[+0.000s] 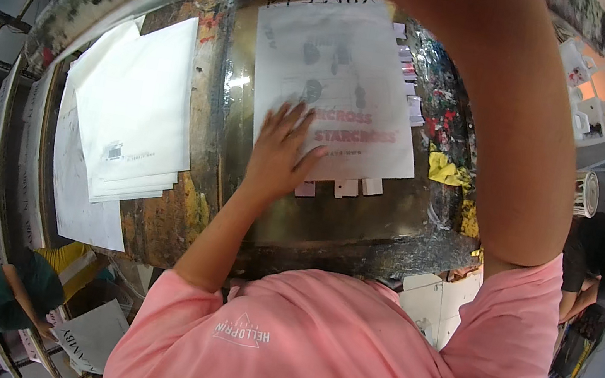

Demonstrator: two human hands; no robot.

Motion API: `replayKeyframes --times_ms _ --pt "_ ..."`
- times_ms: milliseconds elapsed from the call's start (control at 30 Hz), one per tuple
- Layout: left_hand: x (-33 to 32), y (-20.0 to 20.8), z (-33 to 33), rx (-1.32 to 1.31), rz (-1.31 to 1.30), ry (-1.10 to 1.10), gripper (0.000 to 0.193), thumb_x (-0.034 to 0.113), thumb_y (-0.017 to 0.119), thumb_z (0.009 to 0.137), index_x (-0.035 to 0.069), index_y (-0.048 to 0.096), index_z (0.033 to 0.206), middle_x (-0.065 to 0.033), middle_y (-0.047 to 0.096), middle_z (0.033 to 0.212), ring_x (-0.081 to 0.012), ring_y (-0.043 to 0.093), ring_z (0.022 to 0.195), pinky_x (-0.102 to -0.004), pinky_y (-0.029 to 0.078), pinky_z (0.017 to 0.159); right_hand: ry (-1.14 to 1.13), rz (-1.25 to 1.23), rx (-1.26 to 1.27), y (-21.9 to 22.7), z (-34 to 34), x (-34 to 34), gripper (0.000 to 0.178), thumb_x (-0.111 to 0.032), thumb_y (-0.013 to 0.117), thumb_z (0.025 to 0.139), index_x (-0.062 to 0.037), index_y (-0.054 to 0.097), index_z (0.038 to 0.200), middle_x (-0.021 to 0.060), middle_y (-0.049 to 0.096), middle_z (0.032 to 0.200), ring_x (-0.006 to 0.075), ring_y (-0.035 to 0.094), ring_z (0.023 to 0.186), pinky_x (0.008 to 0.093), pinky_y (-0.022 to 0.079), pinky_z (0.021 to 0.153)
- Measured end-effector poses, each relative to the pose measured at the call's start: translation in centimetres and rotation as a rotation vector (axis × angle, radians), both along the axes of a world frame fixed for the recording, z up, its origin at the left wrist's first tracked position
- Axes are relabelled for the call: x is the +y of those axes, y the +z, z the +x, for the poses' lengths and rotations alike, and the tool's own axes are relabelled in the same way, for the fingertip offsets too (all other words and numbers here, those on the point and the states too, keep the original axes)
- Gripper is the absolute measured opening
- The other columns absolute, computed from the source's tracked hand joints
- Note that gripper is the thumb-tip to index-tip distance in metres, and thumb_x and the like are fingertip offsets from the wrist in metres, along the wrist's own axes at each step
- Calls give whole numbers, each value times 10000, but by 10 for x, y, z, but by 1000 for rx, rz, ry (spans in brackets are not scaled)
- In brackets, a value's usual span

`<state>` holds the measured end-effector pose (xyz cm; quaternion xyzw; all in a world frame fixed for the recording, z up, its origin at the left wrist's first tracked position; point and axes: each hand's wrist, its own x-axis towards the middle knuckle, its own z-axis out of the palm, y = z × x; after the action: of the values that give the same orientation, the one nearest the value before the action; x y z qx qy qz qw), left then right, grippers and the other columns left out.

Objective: The person repeatedly places white paper sheets under a screen printing frame, pulls a squeegee across the screen to transfer ink, then lifts the frame and removes the printed sheet. The printed sheets are stacked to the side while the process continues.

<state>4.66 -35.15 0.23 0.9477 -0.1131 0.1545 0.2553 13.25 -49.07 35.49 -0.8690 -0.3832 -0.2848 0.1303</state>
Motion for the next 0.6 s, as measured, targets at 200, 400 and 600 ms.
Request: replayKeyframes --times_ms 200,400,600 --pt "20 -13 -64 76 235 170 635 442 598 1020 26 530 1494 -232 408 1606 -459 289 1526 -616 139 1257 -54 12 57 8 -12 12 625 -421 477 1003 44 645 621 231 669 681 403 677 675 518 566 720" --pt "17 -9 -64 89 165 175 674 487 577 1020 33 512 1513 -259 338 1637 -447 249 1545 -612 93 1265 -79 43 -29 0 -16 11 605 -490 506 980 35 693 747 248 705 768 407 704 788 513 561 803" --pt "81 80 -63 -131 -830 458 948 182 796 908 47 222 1650 -159 665 1273 -232 695 1068 -348 568 911 71 13 25 -26 2 13 500 -460 551 979 18 681 906 215 711 822 383 706 830 496 553 817"
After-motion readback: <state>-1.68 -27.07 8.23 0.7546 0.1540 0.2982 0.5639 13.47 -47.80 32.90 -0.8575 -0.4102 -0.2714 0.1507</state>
